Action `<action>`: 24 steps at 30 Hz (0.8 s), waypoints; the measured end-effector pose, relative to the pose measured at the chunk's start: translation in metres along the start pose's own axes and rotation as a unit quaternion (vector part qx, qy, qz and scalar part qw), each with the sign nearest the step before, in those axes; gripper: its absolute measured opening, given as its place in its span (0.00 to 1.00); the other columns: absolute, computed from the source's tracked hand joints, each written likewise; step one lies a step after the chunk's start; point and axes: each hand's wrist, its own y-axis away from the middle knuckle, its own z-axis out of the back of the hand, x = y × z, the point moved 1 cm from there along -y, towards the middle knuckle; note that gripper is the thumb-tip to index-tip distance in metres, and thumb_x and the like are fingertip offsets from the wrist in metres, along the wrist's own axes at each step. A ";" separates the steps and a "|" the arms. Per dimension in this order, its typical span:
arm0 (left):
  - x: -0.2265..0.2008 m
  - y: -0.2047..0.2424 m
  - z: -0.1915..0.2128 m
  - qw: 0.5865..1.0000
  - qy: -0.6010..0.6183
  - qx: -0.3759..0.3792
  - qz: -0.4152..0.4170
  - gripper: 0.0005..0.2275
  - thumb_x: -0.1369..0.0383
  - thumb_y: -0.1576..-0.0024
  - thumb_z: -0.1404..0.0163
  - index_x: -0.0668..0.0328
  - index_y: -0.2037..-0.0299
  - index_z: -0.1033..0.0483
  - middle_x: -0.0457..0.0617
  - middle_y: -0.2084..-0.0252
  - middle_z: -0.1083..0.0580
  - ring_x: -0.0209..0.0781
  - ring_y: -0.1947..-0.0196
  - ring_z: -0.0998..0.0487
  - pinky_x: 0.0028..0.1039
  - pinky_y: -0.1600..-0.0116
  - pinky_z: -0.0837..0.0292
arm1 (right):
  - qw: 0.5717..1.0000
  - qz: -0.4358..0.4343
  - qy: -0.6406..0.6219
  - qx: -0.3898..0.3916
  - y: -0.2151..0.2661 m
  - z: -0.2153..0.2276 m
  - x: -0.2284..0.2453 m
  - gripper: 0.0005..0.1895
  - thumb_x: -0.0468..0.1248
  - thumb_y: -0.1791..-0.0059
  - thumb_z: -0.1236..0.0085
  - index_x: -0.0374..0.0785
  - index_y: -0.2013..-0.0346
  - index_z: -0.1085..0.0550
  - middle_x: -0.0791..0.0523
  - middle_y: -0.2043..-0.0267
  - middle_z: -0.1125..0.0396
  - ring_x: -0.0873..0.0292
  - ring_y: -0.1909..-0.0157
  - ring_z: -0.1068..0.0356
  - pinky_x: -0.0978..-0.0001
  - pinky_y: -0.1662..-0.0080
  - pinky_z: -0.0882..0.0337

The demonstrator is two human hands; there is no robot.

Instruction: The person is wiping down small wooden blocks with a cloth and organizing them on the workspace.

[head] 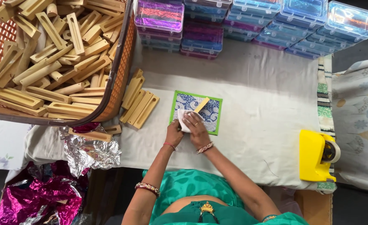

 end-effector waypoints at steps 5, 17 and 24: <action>-0.036 -0.006 0.004 0.995 0.043 -0.011 0.088 0.14 0.71 0.41 0.48 0.65 0.45 0.26 0.54 0.65 0.24 0.43 0.68 0.22 0.31 0.60 0.24 | 0.994 0.008 0.101 -0.030 -0.041 0.005 -0.078 0.32 0.19 0.56 0.56 0.40 0.39 0.28 0.56 0.29 0.40 0.49 0.25 0.44 0.54 0.25 0.41; -0.007 -0.005 0.013 0.981 0.161 0.043 0.103 0.25 0.78 0.46 0.43 0.65 0.36 0.31 0.44 0.56 0.23 0.29 0.58 0.23 0.21 0.51 0.25 | 0.995 -0.019 0.089 -0.045 -0.004 -0.025 -0.012 0.34 0.20 0.54 0.58 0.43 0.34 0.31 0.50 0.26 0.43 0.46 0.23 0.48 0.52 0.28 0.43; -0.021 -0.005 0.015 0.984 0.106 0.034 0.136 0.23 0.76 0.42 0.45 0.60 0.34 0.30 0.47 0.63 0.24 0.32 0.65 0.26 0.23 0.57 0.27 | 0.998 0.013 0.068 0.010 -0.025 0.000 -0.029 0.35 0.20 0.57 0.57 0.44 0.37 0.30 0.51 0.28 0.40 0.48 0.25 0.42 0.54 0.26 0.41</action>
